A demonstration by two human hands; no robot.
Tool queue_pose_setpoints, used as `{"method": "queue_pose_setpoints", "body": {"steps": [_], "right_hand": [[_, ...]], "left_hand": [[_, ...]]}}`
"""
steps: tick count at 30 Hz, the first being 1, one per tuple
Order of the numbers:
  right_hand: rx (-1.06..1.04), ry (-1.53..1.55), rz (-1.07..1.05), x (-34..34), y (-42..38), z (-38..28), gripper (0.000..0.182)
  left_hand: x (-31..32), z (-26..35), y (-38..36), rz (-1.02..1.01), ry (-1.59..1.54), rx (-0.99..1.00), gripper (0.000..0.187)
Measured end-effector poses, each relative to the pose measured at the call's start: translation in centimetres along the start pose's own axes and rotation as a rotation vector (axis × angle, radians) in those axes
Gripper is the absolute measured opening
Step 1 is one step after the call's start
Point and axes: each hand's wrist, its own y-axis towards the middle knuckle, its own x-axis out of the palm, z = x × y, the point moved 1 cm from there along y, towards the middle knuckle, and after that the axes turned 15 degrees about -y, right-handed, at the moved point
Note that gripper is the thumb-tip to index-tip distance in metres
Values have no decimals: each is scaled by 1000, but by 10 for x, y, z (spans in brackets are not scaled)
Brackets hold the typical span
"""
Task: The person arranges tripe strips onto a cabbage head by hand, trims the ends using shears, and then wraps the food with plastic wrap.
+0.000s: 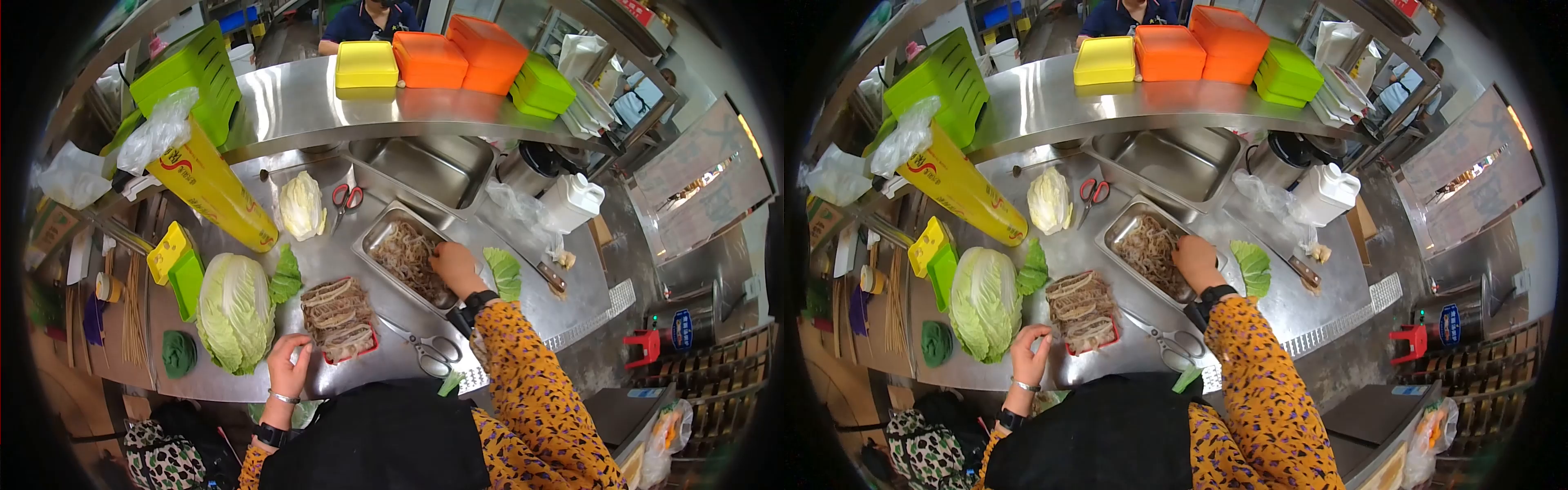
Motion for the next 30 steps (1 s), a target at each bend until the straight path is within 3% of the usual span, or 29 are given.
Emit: {"method": "queue_pose_setpoints", "body": {"steps": [4, 6, 7, 9, 11, 13, 16, 20, 22, 23, 24, 26, 28, 29, 30], "right_hand": [[65, -31, -64, 2, 1, -7, 22], [104, 396, 25, -7, -3, 5, 25], [103, 388, 24, -8, -3, 12, 25], [146, 803, -35, -14, -1, 27, 24], [61, 759, 36, -25, -2, 39, 23], [143, 1036, -157, -64, -12, 34, 25], [59, 1143, -143, -107, -23, 26, 27], [-117, 1009, -85, -145, -32, 20, 25], [-237, 843, -8, -147, -33, 16, 23], [-167, 857, -112, -169, -46, 4, 22], [-191, 890, -102, -177, -54, -1, 22], [-432, 843, 80, -153, -52, -5, 24], [-441, 903, 37, -154, -67, -20, 19], [-453, 930, -5, -150, -73, -29, 17], [-435, 843, -3, -150, -80, -36, 16]], "left_hand": [[-3, 8, -1, 0, -14, -20, 11], [-7, 12, -3, 6, -17, 3, 10], [-8, 11, -5, 8, -25, 1, 10], [-10, 7, -5, 31, -67, -28, 9], [-7, 7, -2, 22, -90, -31, 10], [-5, 14, 4, 16, -108, -2, 10], [3, 28, 19, 1, -118, 54, 10], [17, 46, 43, -71, -164, 119, 13], [33, 64, 64, -95, -318, -31, 16], [41, 62, 73, -144, -263, 44, 23], [53, 62, 83, -174, -406, -47, 28], [85, 71, 101, -219, -670, -225, 41], [113, 83, 111, -239, -875, -360, 57], [121, 79, 115, -258, -876, -347, 57], [133, 68, 117, -325, -1069, -457, 57]]}}
